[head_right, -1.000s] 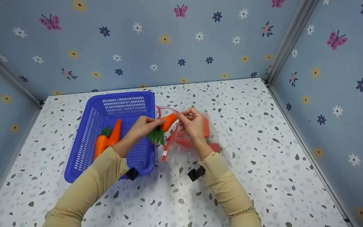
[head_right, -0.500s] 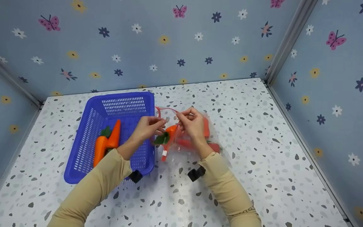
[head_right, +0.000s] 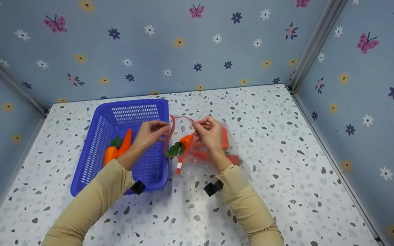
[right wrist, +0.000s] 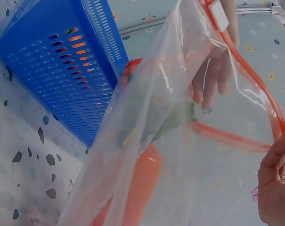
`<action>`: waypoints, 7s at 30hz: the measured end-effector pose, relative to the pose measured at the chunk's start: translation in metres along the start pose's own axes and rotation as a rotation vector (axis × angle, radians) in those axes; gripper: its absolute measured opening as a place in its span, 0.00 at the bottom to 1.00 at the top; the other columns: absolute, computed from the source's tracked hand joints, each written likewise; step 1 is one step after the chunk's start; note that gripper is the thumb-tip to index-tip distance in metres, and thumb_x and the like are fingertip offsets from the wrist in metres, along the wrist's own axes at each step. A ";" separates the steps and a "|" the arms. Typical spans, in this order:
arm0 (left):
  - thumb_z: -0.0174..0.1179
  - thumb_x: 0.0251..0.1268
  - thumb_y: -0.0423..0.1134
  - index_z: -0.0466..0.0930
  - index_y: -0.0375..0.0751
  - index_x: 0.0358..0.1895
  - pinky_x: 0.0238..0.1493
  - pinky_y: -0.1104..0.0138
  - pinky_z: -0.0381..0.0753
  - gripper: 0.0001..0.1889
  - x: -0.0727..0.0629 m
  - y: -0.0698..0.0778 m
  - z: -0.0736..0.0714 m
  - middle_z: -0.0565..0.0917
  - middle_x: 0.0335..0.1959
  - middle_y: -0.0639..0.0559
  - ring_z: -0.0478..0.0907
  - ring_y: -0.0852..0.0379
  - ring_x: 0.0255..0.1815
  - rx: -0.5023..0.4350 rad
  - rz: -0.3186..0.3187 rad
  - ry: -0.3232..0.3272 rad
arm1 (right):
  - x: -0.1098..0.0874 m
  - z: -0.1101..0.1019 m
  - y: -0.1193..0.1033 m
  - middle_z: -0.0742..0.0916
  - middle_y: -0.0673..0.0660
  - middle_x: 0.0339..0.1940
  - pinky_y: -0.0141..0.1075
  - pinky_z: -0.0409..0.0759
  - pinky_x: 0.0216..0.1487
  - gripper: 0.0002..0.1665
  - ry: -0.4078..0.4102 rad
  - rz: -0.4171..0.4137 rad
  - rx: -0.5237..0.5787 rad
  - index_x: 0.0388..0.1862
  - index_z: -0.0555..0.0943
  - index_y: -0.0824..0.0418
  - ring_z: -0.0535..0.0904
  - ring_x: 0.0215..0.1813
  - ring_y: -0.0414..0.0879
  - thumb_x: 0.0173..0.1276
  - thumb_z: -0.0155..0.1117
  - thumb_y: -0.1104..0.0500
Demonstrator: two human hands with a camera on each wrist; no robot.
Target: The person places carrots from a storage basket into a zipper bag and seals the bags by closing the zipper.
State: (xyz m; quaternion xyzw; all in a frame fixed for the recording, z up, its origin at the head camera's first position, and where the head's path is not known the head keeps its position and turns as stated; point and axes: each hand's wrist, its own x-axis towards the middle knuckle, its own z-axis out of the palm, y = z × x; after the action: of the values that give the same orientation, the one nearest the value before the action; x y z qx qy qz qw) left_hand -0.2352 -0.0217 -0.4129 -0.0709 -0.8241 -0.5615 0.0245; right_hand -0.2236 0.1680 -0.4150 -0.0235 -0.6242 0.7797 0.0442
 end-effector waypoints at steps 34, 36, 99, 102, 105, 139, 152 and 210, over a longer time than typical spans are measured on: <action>0.64 0.47 0.49 0.79 0.32 0.33 0.23 0.65 0.76 0.21 0.071 -0.159 -0.081 0.79 0.27 0.44 0.76 0.53 0.22 0.159 -0.391 0.216 | 0.002 0.000 0.002 0.76 0.54 0.13 0.26 0.65 0.12 0.07 -0.017 -0.014 -0.005 0.26 0.72 0.65 0.65 0.12 0.40 0.57 0.62 0.66; 0.62 0.51 0.47 0.76 0.30 0.37 0.24 0.64 0.77 0.20 0.054 -0.126 -0.086 0.77 0.29 0.44 0.75 0.53 0.22 0.149 -0.477 0.190 | 0.002 0.001 0.002 0.76 0.54 0.13 0.26 0.64 0.12 0.07 -0.015 -0.012 0.002 0.26 0.72 0.64 0.65 0.12 0.40 0.57 0.62 0.67; 0.74 0.31 0.48 0.74 0.27 0.41 0.31 0.59 0.76 0.33 0.071 -0.285 -0.065 0.78 0.33 0.39 0.75 0.47 0.30 0.337 -0.617 -0.004 | 0.001 0.000 0.002 0.77 0.55 0.15 0.26 0.64 0.12 0.05 0.008 0.042 -0.044 0.26 0.72 0.64 0.65 0.13 0.40 0.59 0.59 0.68; 0.73 0.34 0.45 0.74 0.26 0.41 0.31 0.59 0.76 0.30 0.059 -0.258 -0.068 0.78 0.33 0.38 0.75 0.46 0.30 0.333 -0.604 0.048 | 0.001 -0.001 0.002 0.77 0.55 0.15 0.26 0.64 0.12 0.05 0.008 0.042 -0.041 0.26 0.72 0.64 0.65 0.13 0.40 0.59 0.59 0.68; 0.74 0.29 0.46 0.75 0.29 0.33 0.24 0.63 0.73 0.28 0.059 -0.250 -0.068 0.77 0.26 0.42 0.72 0.49 0.24 0.400 -0.583 0.140 | 0.000 -0.001 0.002 0.78 0.58 0.16 0.26 0.65 0.13 0.04 0.003 0.033 -0.023 0.26 0.73 0.64 0.65 0.13 0.41 0.59 0.59 0.68; 0.68 0.44 0.34 0.79 0.34 0.47 0.39 0.59 0.75 0.22 -0.009 -0.032 -0.062 0.80 0.40 0.40 0.75 0.47 0.37 0.243 -0.292 0.008 | 0.001 0.002 0.004 0.76 0.55 0.13 0.27 0.64 0.12 0.06 -0.021 0.010 -0.015 0.26 0.72 0.64 0.64 0.12 0.40 0.58 0.60 0.68; 0.68 0.43 0.33 0.80 0.34 0.45 0.38 0.60 0.75 0.20 -0.025 -0.008 -0.048 0.80 0.38 0.42 0.75 0.49 0.35 0.254 -0.175 -0.042 | 0.001 0.003 0.006 0.76 0.55 0.12 0.28 0.64 0.12 0.06 -0.031 0.012 -0.009 0.26 0.72 0.64 0.64 0.11 0.41 0.58 0.61 0.67; 0.70 0.42 0.39 0.80 0.34 0.38 0.38 0.65 0.73 0.18 -0.002 0.012 0.055 0.78 0.34 0.46 0.74 0.53 0.34 0.587 0.015 -0.166 | 0.001 0.004 0.003 0.76 0.53 0.12 0.26 0.64 0.13 0.07 -0.002 -0.023 -0.029 0.24 0.72 0.62 0.65 0.12 0.39 0.58 0.59 0.68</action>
State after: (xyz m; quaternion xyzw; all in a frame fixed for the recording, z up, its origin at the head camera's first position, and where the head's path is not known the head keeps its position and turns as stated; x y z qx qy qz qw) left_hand -0.2291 0.0338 -0.4224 -0.1124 -0.9497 -0.2916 -0.0195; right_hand -0.2251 0.1639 -0.4167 -0.0159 -0.6356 0.7701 0.0523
